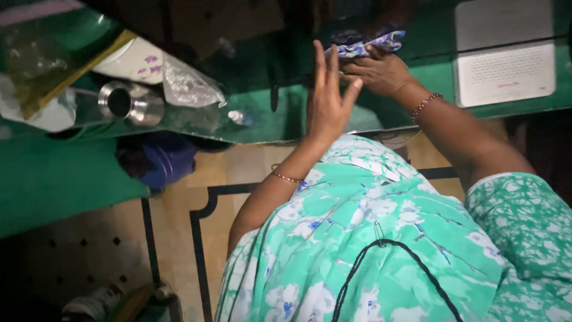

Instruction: The person cleans a mirror by hand using a cloth, wiping the surface repeatedly.

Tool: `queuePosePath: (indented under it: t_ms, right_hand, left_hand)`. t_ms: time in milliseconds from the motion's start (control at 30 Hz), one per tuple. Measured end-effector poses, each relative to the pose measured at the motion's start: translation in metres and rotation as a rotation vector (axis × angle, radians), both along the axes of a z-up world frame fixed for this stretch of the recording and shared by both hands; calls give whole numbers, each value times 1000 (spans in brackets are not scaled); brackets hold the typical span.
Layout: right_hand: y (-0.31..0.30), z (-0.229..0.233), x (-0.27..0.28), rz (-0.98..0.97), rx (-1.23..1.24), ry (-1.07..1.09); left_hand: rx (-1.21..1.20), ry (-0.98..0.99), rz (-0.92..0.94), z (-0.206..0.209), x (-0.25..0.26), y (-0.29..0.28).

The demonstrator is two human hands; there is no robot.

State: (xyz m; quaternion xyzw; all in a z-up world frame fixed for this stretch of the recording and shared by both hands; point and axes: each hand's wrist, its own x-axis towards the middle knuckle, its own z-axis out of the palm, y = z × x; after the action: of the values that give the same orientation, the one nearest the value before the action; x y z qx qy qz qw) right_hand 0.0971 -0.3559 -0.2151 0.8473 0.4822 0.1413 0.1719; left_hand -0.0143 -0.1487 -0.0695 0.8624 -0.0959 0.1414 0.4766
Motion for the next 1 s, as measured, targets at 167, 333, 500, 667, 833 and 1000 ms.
queuePosePath:
  t_ms: [167,333,500,667,833,1000]
  right_hand:
    - [-12,47,8,29,169,-207]
    - [-4,121,18,59,302,-454]
    - [17,190,30,60,518,-568]
    - [16,249,32,5,620,-611]
    - [8,256,38,-91,642,-622]
    - [-38,245,52,-105,856,-496]
  left_hand:
    - [301,-100,48,26,5,-17]
    - [198,-229,153,37,26,-24]
    - [190,-372,154,53,48,-27]
    - [259,-520,112,91,73,-22]
    - [296,-549,87,127,84,-28]
    - [290,-589,70,153,84,-18]
